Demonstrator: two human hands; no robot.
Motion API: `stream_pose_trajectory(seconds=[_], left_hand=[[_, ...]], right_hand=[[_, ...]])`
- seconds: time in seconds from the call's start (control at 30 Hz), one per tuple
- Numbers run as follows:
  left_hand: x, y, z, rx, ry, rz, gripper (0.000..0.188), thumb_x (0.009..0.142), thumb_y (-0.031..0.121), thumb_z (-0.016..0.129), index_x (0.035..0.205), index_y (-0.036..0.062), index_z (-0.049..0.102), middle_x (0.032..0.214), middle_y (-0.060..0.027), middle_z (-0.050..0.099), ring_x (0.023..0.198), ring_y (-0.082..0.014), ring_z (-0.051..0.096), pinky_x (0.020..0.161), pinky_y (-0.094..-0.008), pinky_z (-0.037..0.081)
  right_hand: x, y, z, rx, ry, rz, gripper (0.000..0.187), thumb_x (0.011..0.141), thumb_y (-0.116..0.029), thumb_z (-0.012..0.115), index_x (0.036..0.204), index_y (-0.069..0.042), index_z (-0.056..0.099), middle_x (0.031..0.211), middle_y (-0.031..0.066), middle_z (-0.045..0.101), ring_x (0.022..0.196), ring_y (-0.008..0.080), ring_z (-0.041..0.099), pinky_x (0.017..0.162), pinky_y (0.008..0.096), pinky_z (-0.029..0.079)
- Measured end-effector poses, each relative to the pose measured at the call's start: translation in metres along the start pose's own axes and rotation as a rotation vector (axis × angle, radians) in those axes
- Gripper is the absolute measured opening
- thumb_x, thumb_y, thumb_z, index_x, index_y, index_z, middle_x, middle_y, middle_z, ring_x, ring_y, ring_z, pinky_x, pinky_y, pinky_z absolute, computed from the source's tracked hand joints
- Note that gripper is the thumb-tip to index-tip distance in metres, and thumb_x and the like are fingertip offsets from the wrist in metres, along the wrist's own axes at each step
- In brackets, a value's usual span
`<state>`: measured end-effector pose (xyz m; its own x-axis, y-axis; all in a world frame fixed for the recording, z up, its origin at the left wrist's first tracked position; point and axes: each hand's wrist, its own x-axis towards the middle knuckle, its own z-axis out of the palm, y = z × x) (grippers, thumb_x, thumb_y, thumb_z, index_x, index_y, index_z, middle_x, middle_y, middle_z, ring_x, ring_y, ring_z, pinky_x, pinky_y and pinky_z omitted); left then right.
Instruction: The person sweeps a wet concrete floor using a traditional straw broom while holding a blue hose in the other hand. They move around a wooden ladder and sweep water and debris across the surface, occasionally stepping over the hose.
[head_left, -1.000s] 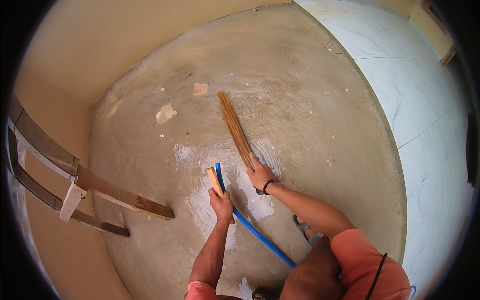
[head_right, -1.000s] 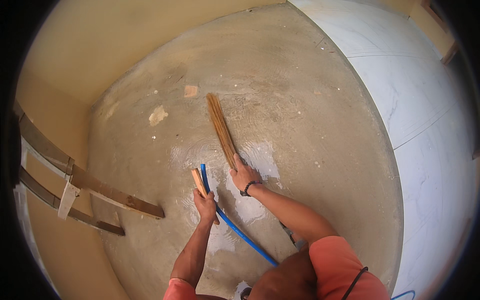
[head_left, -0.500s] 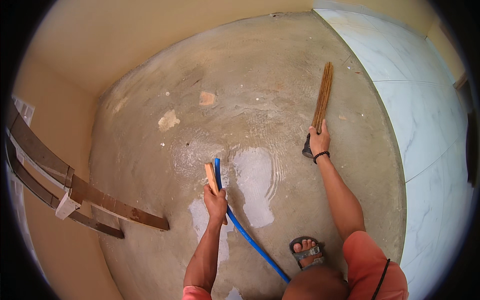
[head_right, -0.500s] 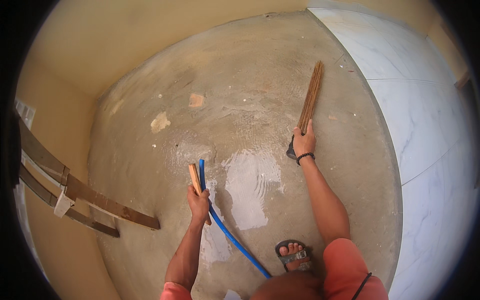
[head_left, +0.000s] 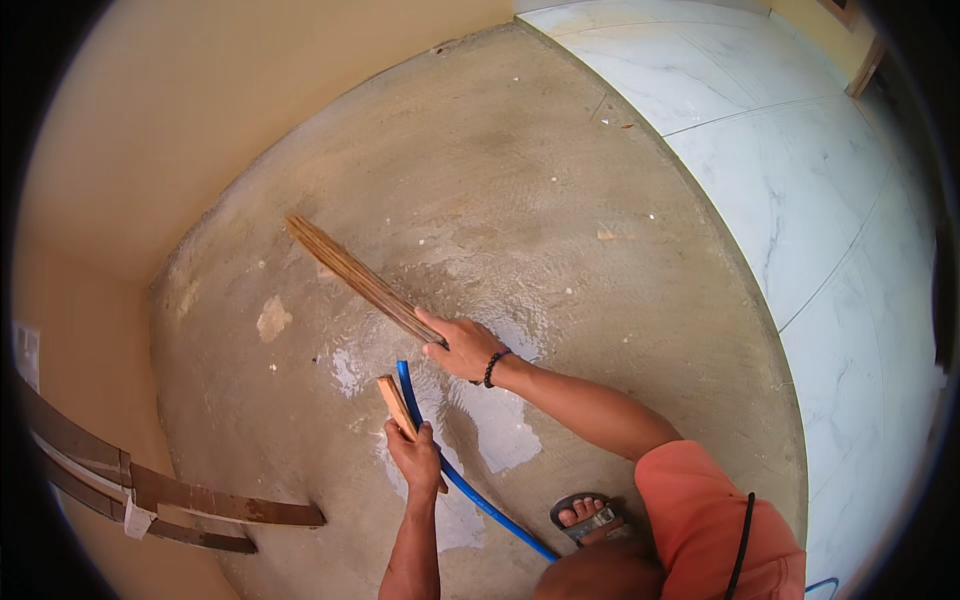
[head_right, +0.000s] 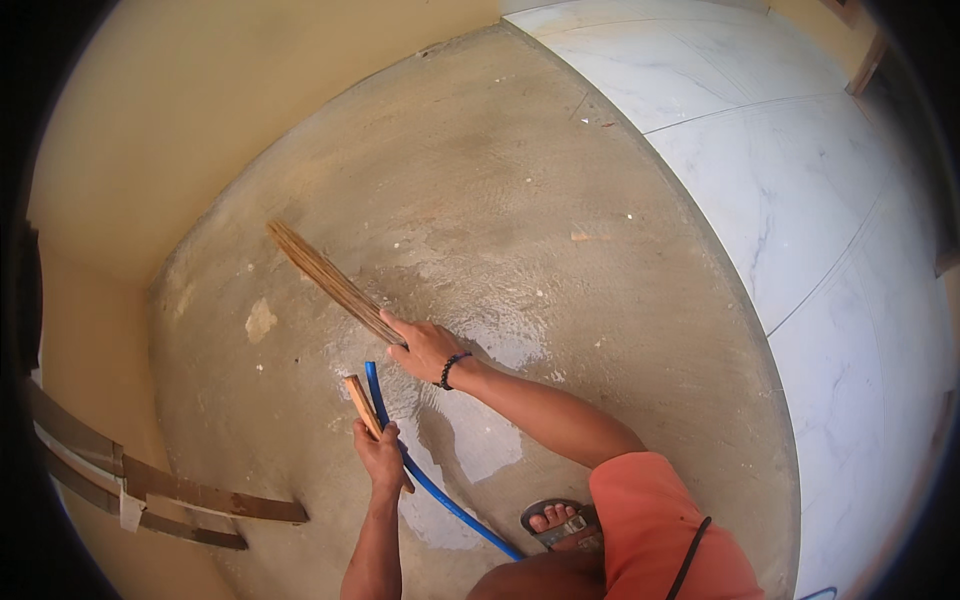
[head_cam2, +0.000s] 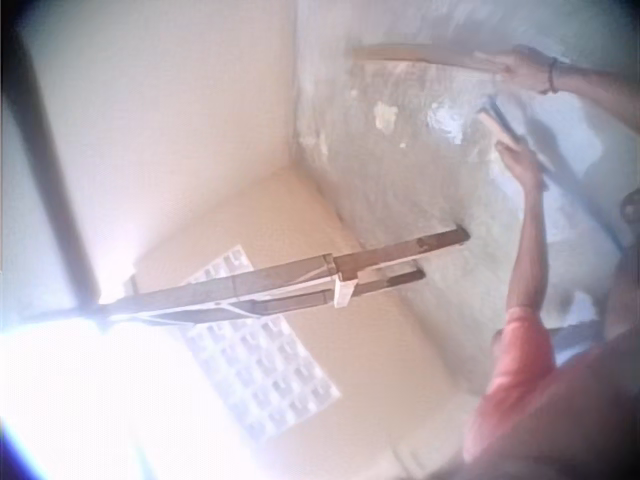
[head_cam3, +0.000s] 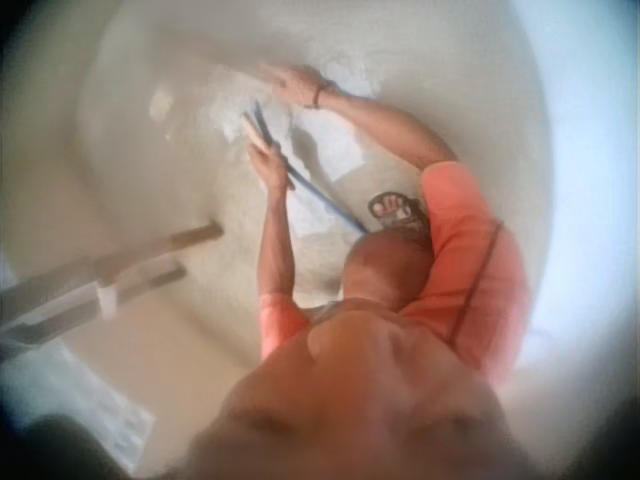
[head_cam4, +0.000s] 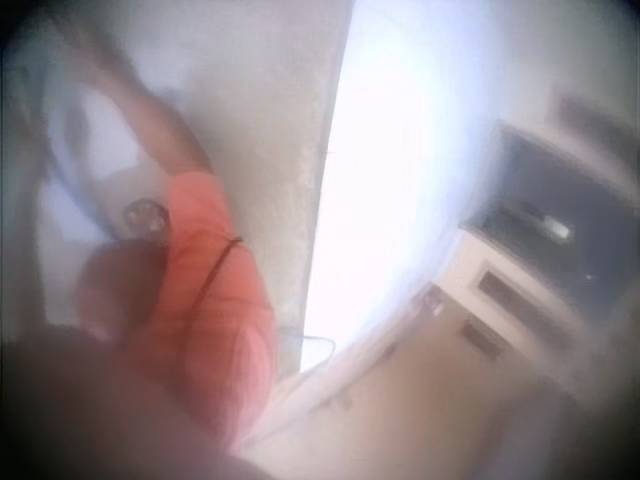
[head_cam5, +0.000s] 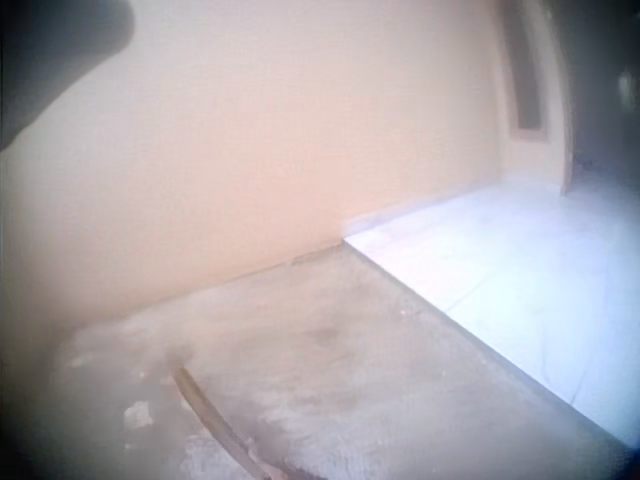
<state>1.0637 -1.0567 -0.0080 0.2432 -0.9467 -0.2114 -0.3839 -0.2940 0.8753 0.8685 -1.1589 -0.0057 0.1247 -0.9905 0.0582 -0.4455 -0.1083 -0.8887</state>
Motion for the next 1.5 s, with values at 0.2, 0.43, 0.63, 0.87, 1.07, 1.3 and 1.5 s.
stream_pose_trajectory(seconds=[0.2,0.43,0.63,0.87,1.07,1.3,1.5], left_hand=[[-0.014,0.026,0.055,-0.021,-0.262,0.026,0.020,0.086,0.001,0.063,0.102,0.0015,0.051,0.077,-0.0045,0.055,0.064,-0.0119,0.052,0.059,-0.0311,0.046],[-0.044,0.058,0.135,0.076,-0.405,0.111,0.027,0.083,0.011,0.069,0.103,-0.0004,0.055,0.082,-0.0142,0.063,0.074,-0.0223,0.061,0.073,-0.0367,0.050],[-0.070,0.049,0.186,0.090,-0.460,0.121,0.031,0.082,0.015,0.071,0.106,0.0013,0.056,0.089,-0.0242,0.067,0.084,-0.0375,0.067,0.077,-0.0422,0.051],[-0.055,0.053,0.177,-0.093,-0.355,0.033,0.023,0.085,0.007,0.069,0.102,0.0020,0.053,0.073,-0.0081,0.060,0.064,-0.0194,0.059,0.062,-0.0350,0.049],[-0.035,0.070,0.142,-0.208,-0.291,-0.080,0.019,0.086,0.003,0.066,0.099,0.0030,0.051,0.073,-0.0038,0.057,0.052,-0.0116,0.054,0.047,-0.0286,0.047],[-0.017,0.043,0.127,-0.187,-0.173,-0.088,0.021,0.086,0.003,0.065,0.102,0.0018,0.051,0.075,-0.0059,0.060,0.053,-0.0136,0.056,0.048,-0.0296,0.050],[-0.012,0.036,0.091,-0.184,-0.137,-0.055,0.020,0.086,0.003,0.065,0.101,0.0026,0.051,0.074,-0.0063,0.060,0.052,-0.0139,0.057,0.047,-0.0289,0.048]], right_hand=[[-0.132,0.075,-0.129,-0.093,0.455,0.361,0.068,0.092,-0.021,0.063,0.150,-0.002,0.036,0.088,0.0231,0.069,0.073,0.0239,0.066,0.071,0.0359,0.051],[-0.206,0.132,-0.216,-0.196,0.710,0.543,0.067,0.091,-0.022,0.065,0.149,-0.002,0.038,0.129,0.0236,0.061,0.114,0.0282,0.063,0.098,0.0345,0.047],[-0.155,0.161,-0.218,-0.188,0.738,0.679,0.067,0.090,-0.023,0.064,0.148,-0.001,0.039,0.140,0.0251,0.053,0.128,0.0347,0.053,0.108,0.0384,0.042],[-0.073,0.114,-0.204,-0.210,0.301,0.503,0.066,0.089,-0.028,0.063,0.148,-0.008,0.041,0.133,0.0282,0.056,0.124,0.0397,0.055,0.106,0.0414,0.044],[-0.064,0.143,-0.233,-0.298,0.584,0.490,0.064,0.091,-0.029,0.061,0.148,-0.009,0.042,0.132,0.0281,0.057,0.124,0.0383,0.056,0.104,0.0414,0.045],[0.033,0.112,-0.188,-0.237,0.175,0.542,0.064,0.090,-0.027,0.062,0.149,-0.011,0.041,0.132,0.0264,0.057,0.121,0.0386,0.058,0.104,0.0412,0.046],[-0.011,0.042,-0.151,-0.091,0.023,0.288,0.067,0.090,-0.029,0.064,0.150,-0.010,0.039,0.122,0.0261,0.064,0.114,0.0368,0.062,0.096,0.0424,0.049]])
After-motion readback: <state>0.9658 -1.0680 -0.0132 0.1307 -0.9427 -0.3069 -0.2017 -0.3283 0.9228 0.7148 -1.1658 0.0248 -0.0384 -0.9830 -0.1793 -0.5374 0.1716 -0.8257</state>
